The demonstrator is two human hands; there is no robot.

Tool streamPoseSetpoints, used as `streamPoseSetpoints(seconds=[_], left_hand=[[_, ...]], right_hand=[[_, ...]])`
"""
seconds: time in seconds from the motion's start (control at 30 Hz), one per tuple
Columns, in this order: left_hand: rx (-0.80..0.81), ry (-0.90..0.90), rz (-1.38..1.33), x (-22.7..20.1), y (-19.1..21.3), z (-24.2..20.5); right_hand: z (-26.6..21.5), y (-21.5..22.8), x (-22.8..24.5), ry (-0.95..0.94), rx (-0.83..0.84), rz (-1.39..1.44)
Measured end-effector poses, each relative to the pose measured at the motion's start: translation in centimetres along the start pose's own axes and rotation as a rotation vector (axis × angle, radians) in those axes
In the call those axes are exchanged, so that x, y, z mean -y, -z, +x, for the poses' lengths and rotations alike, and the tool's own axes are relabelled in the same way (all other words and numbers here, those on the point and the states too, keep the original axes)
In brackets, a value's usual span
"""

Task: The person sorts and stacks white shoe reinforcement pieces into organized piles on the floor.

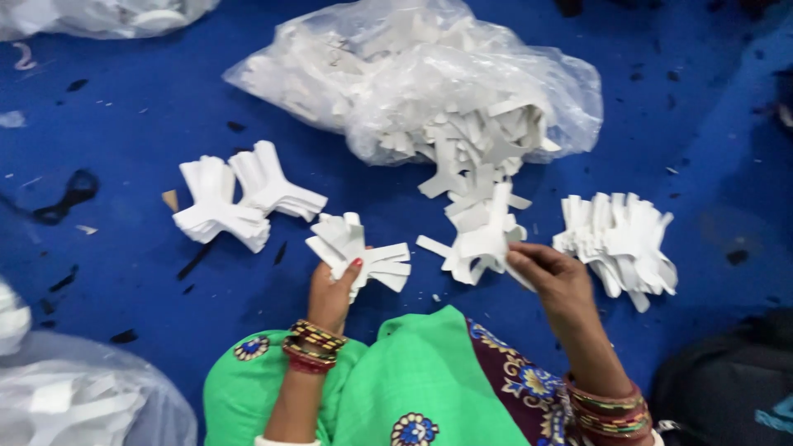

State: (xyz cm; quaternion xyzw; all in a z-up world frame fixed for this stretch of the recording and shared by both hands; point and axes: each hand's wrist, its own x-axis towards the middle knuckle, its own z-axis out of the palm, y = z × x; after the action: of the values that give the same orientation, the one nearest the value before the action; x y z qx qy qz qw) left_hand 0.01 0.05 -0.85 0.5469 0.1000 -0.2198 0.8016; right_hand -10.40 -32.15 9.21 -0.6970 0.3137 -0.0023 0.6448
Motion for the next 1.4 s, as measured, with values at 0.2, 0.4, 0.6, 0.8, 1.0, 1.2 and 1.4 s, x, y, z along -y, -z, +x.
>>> streamPoseSetpoints(seconds=[0.2, 0.4, 0.6, 0.8, 1.0, 1.2, 1.4], left_hand=[[-0.030, 0.018, 0.061, -0.8, -0.5, -0.2], [-0.035, 0.052, 0.065, -0.8, -0.5, -0.1], [-0.042, 0.035, 0.101, -0.9, -0.2, -0.1], [-0.061, 0.016, 0.096, -0.5, -0.6, 0.0], [-0.049, -0.017, 0.036, 0.5, 0.4, 0.3], [-0.015, -0.048, 0.054, -0.1, 0.0, 0.1], [-0.015, -0.044, 0.029, -0.6, 0.0, -0.2]], right_hand=[[0.6, 12.0, -0.7, 0.043, -0.391, 0.088], [3.1, 18.8, -2.6, -0.072, -0.549, -0.191], [3.6, 20.5, -4.9, -0.063, -0.552, -0.669], [0.7, 14.3, -1.6, 0.356, -0.743, -0.852], [-1.2, 1.1, 2.1, 0.479, -0.435, -0.360], [0.6, -7.5, 1.3, 0.294, 0.138, -0.518], [6.0, -6.3, -2.3, 0.767, -0.207, -1.024]])
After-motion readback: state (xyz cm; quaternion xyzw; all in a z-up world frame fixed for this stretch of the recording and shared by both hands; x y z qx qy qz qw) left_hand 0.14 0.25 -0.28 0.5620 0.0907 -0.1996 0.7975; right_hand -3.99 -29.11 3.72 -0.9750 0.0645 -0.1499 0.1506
